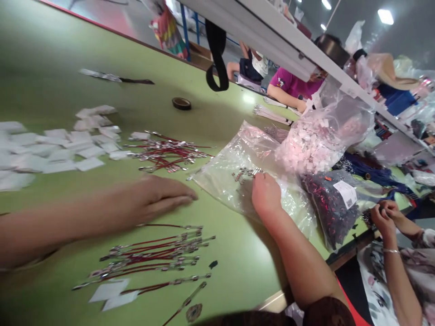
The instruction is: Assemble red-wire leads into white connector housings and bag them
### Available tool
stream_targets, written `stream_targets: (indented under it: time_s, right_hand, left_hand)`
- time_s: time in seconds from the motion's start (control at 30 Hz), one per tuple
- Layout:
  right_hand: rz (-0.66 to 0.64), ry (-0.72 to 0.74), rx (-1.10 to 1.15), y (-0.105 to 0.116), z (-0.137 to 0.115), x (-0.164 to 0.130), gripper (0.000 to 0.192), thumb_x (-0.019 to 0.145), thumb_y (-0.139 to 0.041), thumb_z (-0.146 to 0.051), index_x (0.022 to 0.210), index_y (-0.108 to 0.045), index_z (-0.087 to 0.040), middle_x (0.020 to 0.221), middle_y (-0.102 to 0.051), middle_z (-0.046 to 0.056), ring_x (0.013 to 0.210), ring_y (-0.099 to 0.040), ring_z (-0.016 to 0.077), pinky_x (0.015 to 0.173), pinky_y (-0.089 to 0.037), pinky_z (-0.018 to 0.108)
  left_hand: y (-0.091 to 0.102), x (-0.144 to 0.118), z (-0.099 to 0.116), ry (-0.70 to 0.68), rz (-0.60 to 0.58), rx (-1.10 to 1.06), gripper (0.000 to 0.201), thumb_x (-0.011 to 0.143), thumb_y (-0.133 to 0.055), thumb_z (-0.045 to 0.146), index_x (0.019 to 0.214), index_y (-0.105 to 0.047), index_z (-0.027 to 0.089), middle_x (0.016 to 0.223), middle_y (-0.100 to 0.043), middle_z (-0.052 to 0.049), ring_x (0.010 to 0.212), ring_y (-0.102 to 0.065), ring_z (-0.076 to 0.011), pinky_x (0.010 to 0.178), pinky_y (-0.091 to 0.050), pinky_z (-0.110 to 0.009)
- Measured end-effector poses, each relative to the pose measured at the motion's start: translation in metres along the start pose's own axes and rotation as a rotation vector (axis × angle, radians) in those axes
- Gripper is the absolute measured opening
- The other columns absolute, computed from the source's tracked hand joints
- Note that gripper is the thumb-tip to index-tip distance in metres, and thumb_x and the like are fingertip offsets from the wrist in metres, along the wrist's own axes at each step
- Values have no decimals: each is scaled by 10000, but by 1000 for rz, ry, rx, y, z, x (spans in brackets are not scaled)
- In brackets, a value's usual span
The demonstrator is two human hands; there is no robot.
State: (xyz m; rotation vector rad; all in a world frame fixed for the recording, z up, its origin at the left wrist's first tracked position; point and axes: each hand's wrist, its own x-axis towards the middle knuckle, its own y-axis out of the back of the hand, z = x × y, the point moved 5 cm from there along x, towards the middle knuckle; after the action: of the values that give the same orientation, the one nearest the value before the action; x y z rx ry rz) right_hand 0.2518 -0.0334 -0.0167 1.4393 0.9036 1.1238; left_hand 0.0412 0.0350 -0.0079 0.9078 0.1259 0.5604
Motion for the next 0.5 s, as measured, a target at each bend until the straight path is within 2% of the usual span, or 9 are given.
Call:
stream_targets:
  time_s: [0.1, 0.2, 0.33, 0.4, 0.5]
  right_hand:
    - [59, 46, 54, 3, 2, -4, 327, 964, -348, -242, 1022, -662, -171, 986, -652, 125, 886, -571, 226, 757, -401, 324]
    - [129, 113, 100, 0, 5, -4, 317, 938, -393, -251, 959, -696, -162, 906, -661, 124, 824, -585, 231, 736, -426, 336]
    - [279, 183, 407, 4, 1, -9, 290, 914, -471, -344, 967, -709, -187, 891, -696, 78, 783, -622, 203, 730, -474, 328]
    - [265, 242, 567, 8, -10, -18, 261, 903, -500, -361, 953, -709, -212, 861, -707, 47, 750, -633, 178, 705, -490, 304]
    - [160, 354, 664, 8, -34, -33, 230, 899, -516, -352, 935, -703, -224, 768, -695, 20, 661, -620, 151, 632, -486, 269]
  left_hand:
    - [0, 4, 12, 47, -30, -107, 386, 939, -379, 395, 899, -681, 158, 840, -691, -21, 744, -569, -124, 728, -418, -244]
    - [-8, 7, 16, 45, -55, -195, 351, 941, -398, 356, 942, -680, 147, 924, -689, -53, 801, -578, -131, 783, -433, -258]
    - [-22, 7, 10, 77, -102, -242, 367, 958, -347, 318, 991, -664, 136, 948, -669, -69, 788, -558, -123, 754, -442, -256]
    - [-28, 6, 8, 112, -139, -273, 359, 952, -353, 322, 955, -661, 138, 837, -642, -40, 686, -518, -105, 665, -430, -239]
    - [-32, 6, 10, 113, -152, -276, 341, 943, -376, 334, 851, -642, 141, 677, -543, 4, 596, -434, -94, 585, -387, -229]
